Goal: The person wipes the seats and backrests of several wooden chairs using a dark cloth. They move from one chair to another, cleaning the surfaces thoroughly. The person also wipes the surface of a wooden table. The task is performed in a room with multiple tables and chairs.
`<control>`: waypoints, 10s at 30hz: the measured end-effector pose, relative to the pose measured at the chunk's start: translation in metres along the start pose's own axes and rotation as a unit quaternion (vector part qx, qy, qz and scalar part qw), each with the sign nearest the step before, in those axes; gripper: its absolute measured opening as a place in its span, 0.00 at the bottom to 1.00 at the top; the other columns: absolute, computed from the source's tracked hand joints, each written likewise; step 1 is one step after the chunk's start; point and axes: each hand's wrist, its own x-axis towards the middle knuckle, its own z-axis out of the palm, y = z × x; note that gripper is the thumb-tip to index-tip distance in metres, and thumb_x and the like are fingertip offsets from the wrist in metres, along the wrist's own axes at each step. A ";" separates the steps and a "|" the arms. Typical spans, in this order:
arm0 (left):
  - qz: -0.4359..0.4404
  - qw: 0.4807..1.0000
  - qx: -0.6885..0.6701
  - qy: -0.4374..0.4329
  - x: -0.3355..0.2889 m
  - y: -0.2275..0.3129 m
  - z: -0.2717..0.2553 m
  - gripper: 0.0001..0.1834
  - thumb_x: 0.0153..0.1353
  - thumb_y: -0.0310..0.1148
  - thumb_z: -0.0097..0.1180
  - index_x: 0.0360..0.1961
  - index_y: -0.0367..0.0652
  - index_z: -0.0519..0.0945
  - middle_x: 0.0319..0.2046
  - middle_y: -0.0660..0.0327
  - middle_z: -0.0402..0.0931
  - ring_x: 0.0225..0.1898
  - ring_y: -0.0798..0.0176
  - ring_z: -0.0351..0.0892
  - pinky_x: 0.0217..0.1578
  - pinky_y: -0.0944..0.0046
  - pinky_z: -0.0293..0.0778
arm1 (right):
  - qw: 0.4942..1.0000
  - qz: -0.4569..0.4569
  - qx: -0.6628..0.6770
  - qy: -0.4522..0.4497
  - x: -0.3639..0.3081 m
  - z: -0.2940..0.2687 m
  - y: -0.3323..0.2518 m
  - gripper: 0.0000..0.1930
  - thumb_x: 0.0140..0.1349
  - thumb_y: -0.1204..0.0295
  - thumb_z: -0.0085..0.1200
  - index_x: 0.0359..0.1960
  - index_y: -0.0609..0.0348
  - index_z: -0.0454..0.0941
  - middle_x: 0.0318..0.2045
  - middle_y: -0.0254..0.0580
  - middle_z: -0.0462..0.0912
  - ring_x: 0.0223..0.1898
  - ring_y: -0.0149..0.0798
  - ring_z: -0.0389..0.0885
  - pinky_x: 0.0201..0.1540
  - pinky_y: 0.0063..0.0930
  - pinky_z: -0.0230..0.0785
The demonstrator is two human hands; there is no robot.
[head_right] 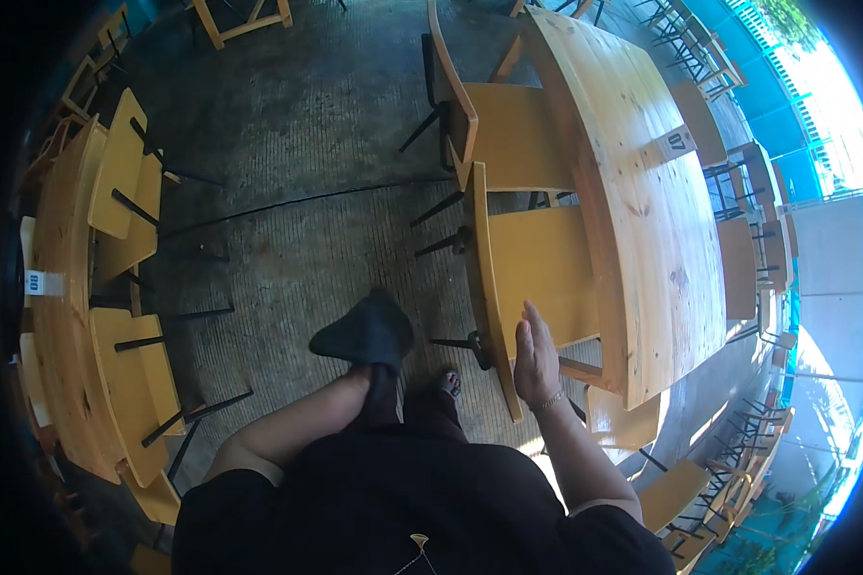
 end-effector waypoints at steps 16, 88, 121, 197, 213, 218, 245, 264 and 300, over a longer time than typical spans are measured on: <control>0.057 0.991 0.085 -0.085 0.131 0.114 0.132 0.22 0.68 0.40 0.43 0.58 0.38 0.69 0.59 0.47 0.68 0.63 0.49 0.65 0.64 0.53 0.59 | 0.996 0.039 -0.080 0.010 -0.021 0.034 -0.024 0.23 0.74 0.58 0.33 0.59 0.60 0.70 0.42 0.64 0.81 0.43 0.66 0.79 0.43 0.48 0.73; -0.137 0.740 -0.656 0.055 0.092 0.157 0.026 0.15 0.70 0.36 0.44 0.50 0.38 0.74 0.46 0.47 0.73 0.48 0.51 0.72 0.51 0.58 0.70 | 0.992 0.069 -0.103 0.000 -0.026 0.026 -0.026 0.22 0.74 0.54 0.29 0.48 0.55 0.75 0.44 0.57 0.79 0.47 0.60 0.77 0.48 0.49 0.69; -0.445 0.468 -0.746 -0.161 -0.001 0.219 0.043 0.21 0.72 0.43 0.38 0.55 0.40 0.72 0.48 0.56 0.79 0.49 0.58 0.80 0.49 0.58 0.77 | 0.983 0.059 -0.172 0.022 -0.032 0.029 -0.018 0.31 0.72 0.44 0.27 0.42 0.62 0.73 0.38 0.64 0.82 0.46 0.62 0.79 0.50 0.51 0.69; -0.356 0.662 -0.659 -0.010 0.788 -0.431 -0.470 0.24 0.67 0.60 0.36 0.31 0.52 0.71 0.28 0.63 0.67 0.27 0.59 0.67 0.23 0.58 0.59 | 0.924 0.296 -0.176 0.167 0.553 0.108 -0.321 0.34 0.68 0.40 0.36 0.35 0.62 0.80 0.35 0.58 0.83 0.42 0.56 0.81 0.47 0.47 0.71; -0.399 0.580 -0.672 -0.231 0.900 -0.427 -0.331 0.30 0.70 0.60 0.33 0.43 0.46 0.77 0.37 0.60 0.78 0.34 0.58 0.78 0.35 0.57 0.77 | 0.941 0.311 -0.099 0.088 0.566 0.100 -0.301 0.27 0.65 0.42 0.44 0.36 0.52 0.84 0.36 0.46 0.82 0.43 0.51 0.80 0.49 0.43 0.71; -0.390 0.586 -0.654 -0.277 0.967 -0.411 -0.294 0.31 0.70 0.60 0.33 0.45 0.44 0.78 0.40 0.60 0.80 0.37 0.57 0.80 0.37 0.56 0.79 | 0.937 0.330 -0.075 0.086 0.575 0.097 -0.294 0.27 0.65 0.43 0.45 0.39 0.54 0.84 0.38 0.49 0.83 0.45 0.53 0.80 0.51 0.43 0.70; -0.078 0.470 -0.120 -0.871 1.271 -0.140 -0.119 0.27 0.76 0.49 0.30 0.62 0.39 0.66 0.54 0.56 0.73 0.56 0.64 0.74 0.59 0.62 0.70 | 0.504 0.061 0.824 0.251 1.026 0.044 -0.325 0.31 0.64 0.51 0.53 0.62 0.58 0.68 0.57 0.46 0.76 0.59 0.42 0.73 0.62 0.44 0.63; 0.632 0.593 -0.079 -0.493 1.187 0.087 0.125 0.31 0.68 0.46 0.49 0.63 0.33 0.65 0.63 0.37 0.61 0.65 0.38 0.59 0.64 0.48 0.59 | 0.407 0.493 0.322 0.699 0.793 0.025 -0.226 0.19 0.61 0.62 0.55 0.23 0.71 0.73 0.21 0.49 0.75 0.28 0.39 0.74 0.36 0.33 0.67; 0.761 0.509 0.120 -0.383 1.123 0.079 0.199 0.36 0.70 0.50 0.33 0.71 0.35 0.53 0.71 0.42 0.48 0.73 0.42 0.44 0.71 0.45 0.38 | -0.034 0.814 0.167 0.555 0.704 0.153 0.170 0.36 0.63 0.37 0.40 0.62 0.52 0.68 0.72 0.60 0.48 0.73 0.68 0.33 0.71 0.66 0.20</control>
